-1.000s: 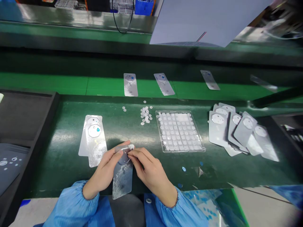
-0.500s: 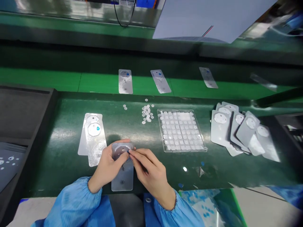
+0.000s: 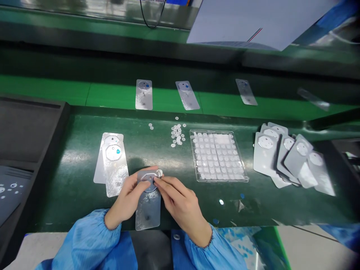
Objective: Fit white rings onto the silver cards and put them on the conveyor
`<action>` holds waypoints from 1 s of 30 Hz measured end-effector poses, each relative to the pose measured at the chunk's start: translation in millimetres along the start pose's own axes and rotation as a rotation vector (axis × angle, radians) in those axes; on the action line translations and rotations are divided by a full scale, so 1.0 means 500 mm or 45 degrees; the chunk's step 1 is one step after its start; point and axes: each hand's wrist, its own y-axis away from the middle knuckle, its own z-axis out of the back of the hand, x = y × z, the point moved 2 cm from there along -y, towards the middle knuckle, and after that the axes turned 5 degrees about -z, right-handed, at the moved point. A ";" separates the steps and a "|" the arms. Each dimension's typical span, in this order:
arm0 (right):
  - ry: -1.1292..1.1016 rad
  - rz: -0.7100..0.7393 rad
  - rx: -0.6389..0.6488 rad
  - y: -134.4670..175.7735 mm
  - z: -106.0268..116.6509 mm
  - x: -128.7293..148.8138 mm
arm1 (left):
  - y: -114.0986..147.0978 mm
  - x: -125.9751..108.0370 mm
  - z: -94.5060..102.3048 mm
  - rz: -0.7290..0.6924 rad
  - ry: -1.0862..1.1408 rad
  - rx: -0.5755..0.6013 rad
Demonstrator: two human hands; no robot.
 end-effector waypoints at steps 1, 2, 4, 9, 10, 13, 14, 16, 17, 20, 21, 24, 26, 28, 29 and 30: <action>-0.028 -0.018 0.008 -0.002 0.000 0.000 | 0.000 0.002 0.001 0.002 0.033 -0.007; -0.059 -0.042 0.018 -0.003 0.000 -0.001 | 0.000 0.004 0.002 0.004 0.052 -0.018; -0.132 -0.099 0.034 -0.005 -0.001 -0.002 | -0.001 0.005 0.002 0.005 0.061 -0.054; -0.452 -0.226 -0.108 -0.006 -0.007 0.001 | -0.006 -0.002 -0.005 0.077 0.292 -0.097; -0.541 -0.279 -0.174 -0.005 -0.005 0.002 | -0.007 -0.004 -0.007 0.102 0.364 -0.101; -0.708 -0.464 -0.379 0.018 0.022 -0.004 | -0.007 -0.010 -0.011 0.165 0.475 -0.133; -0.689 -0.535 -0.435 0.038 0.043 -0.014 | -0.007 -0.012 -0.011 0.177 0.480 -0.139; -0.519 -0.760 -0.548 0.103 0.109 -0.054 | -0.007 -0.016 -0.011 0.182 0.464 -0.140; -0.386 -0.923 -0.600 0.150 0.152 -0.084 | -0.007 -0.018 -0.010 0.179 0.441 -0.130; -0.012 -1.453 -0.559 0.317 0.290 -0.175 | -0.007 -0.023 -0.006 0.183 0.302 -0.107; 0.145 -1.526 -0.522 0.367 0.328 -0.190 | -0.008 -0.024 -0.005 0.197 0.241 -0.115; 0.624 -1.635 -0.681 0.448 0.371 -0.168 | -0.020 -0.021 -0.019 0.252 0.093 -0.149; 0.639 -1.581 -0.785 0.412 0.322 -0.131 | -0.031 -0.014 -0.056 0.242 0.041 -0.109; 0.152 -1.357 -0.768 0.319 0.237 -0.107 | -0.035 -0.005 -0.117 0.182 0.028 0.017; -0.121 -1.251 -0.645 0.266 0.195 -0.099 | -0.038 -0.001 -0.152 0.138 0.021 0.102; -0.321 -1.174 -0.524 0.218 0.163 -0.094 | -0.044 0.002 -0.184 0.081 0.005 0.193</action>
